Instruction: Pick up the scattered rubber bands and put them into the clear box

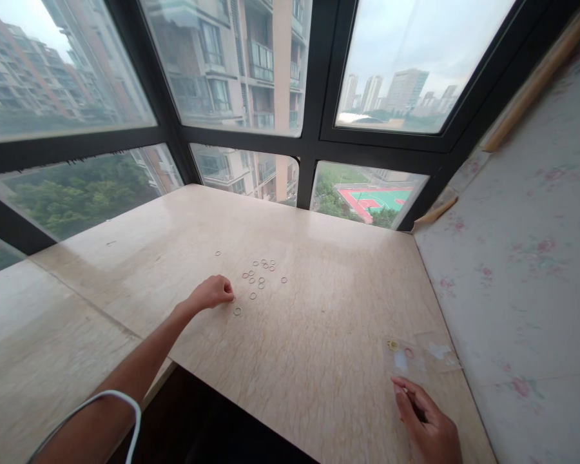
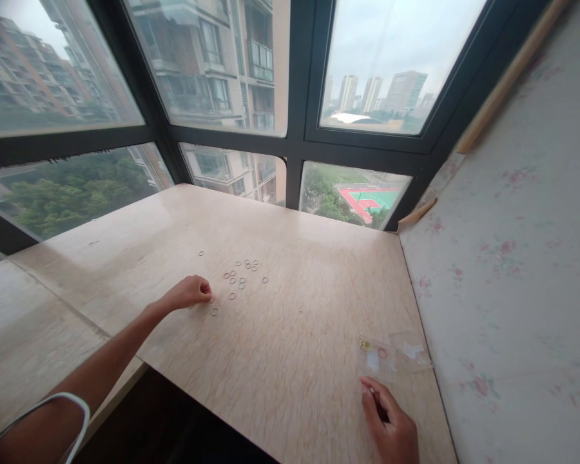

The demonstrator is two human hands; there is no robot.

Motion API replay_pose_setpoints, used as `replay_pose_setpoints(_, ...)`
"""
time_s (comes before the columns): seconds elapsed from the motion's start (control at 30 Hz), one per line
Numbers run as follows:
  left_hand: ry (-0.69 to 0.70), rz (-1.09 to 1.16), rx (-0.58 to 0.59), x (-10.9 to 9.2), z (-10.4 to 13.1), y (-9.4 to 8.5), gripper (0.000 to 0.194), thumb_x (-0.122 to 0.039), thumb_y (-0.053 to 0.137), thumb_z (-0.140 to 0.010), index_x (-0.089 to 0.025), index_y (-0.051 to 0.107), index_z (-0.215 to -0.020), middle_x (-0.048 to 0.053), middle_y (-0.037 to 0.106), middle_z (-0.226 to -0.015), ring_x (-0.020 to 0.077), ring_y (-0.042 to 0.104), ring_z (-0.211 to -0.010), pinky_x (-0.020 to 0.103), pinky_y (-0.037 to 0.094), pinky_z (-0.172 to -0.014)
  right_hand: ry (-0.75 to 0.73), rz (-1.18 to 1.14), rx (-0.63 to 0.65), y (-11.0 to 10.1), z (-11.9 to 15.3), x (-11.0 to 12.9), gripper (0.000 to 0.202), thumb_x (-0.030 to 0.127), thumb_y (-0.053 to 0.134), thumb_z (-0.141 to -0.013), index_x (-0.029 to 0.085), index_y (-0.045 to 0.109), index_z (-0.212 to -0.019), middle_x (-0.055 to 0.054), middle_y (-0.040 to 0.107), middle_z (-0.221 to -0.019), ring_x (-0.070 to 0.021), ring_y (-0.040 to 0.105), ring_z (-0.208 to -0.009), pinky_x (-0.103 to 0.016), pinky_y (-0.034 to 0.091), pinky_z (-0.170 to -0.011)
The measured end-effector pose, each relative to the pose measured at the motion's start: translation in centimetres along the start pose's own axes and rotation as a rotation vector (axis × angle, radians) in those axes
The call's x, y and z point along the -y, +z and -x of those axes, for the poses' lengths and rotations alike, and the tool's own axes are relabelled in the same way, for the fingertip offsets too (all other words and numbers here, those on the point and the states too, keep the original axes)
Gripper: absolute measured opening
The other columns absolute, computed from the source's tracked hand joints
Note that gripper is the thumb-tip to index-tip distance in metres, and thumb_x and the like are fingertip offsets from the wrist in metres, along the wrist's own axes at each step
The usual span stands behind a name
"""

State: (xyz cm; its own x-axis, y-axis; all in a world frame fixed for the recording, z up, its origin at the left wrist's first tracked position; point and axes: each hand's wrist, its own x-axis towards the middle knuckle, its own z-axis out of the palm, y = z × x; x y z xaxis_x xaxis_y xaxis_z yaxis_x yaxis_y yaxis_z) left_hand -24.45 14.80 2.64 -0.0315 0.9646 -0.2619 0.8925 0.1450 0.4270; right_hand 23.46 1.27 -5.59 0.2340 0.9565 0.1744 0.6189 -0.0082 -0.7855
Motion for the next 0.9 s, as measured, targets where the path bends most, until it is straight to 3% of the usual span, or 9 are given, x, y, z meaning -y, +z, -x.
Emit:
replay_pose_setpoints(0.2, -0.086, 0.445, -0.107, 0.1, 1.2, -3.3, 0.027, -0.039, 0.063, -0.063, -0.013, 0.066, -0.07, 0.001, 0.059, -0.056, 0.0125, 0.053, -0.056, 0.021, 0.037, -0.052, 0.001, -0.034, 0.0, -0.1, 0.0, 0.2, 0.04, 0.052, 0.058, -0.074, 0.017, 0.073, -0.085, -0.007, 0.074, -0.079, -0.0182, 0.068, -0.059, -0.019, 0.054, -0.051)
replay_pose_setpoints(0.33, -0.009, 0.678, -0.082, -1.8, 2.8, -2.9, 0.028, -0.039, 0.068, -0.063, -0.013, 0.066, -0.071, 0.002, 0.06, -0.058, 0.0105, 0.052, -0.056, 0.02, 0.039, -0.052, -0.013, -0.026, 0.002, -0.1, -0.1, 0.3, 0.04, 0.052, 0.058, -0.074, 0.017, 0.073, -0.085, -0.006, 0.073, -0.075, -0.0169, 0.067, -0.055, -0.018, 0.052, -0.047)
replay_pose_setpoints(0.47, 0.097, 0.911, -0.064, -5.3, 3.7, -0.9, 0.027, -0.038, 0.071, -0.063, -0.013, 0.063, -0.065, 0.001, 0.056, -0.054, 0.0081, 0.046, -0.05, 0.019, 0.035, -0.048, -0.02, -0.037, -0.005, 0.0, -0.1, 0.6, 0.04, 0.052, 0.057, -0.075, 0.016, 0.073, -0.085, -0.007, 0.073, -0.075, -0.0168, 0.066, -0.055, -0.019, 0.052, -0.049)
replay_pose_setpoints(0.63, 0.221, 1.098, -0.021, -11.7, 4.1, 3.0, 0.026, -0.037, 0.072, -0.066, -0.013, 0.062, -0.064, -0.001, 0.055, -0.054, 0.0051, 0.039, -0.045, 0.018, 0.03, -0.045, -0.044, -0.041, 0.007, 0.0, 0.0, 1.4, 0.038, 0.049, 0.054, -0.08, 0.016, 0.072, -0.087, -0.006, 0.071, -0.072, -0.0182, 0.067, -0.06, -0.021, 0.053, -0.054)
replay_pose_setpoints(0.9, 0.354, 1.015, 0.159, -24.1, 4.4, 10.8, 0.026, -0.038, 0.07, -0.068, -0.013, 0.066, -0.069, -0.001, 0.055, -0.058, 0.0054, 0.038, -0.047, 0.017, 0.026, -0.043, -0.047, -0.09, 0.035, 0.0, 0.2, 2.3, 0.028, 0.036, 0.049, -0.087, 0.018, 0.069, -0.092, -0.007, 0.072, -0.086, -0.0179, 0.068, -0.074, -0.023, 0.052, -0.067)
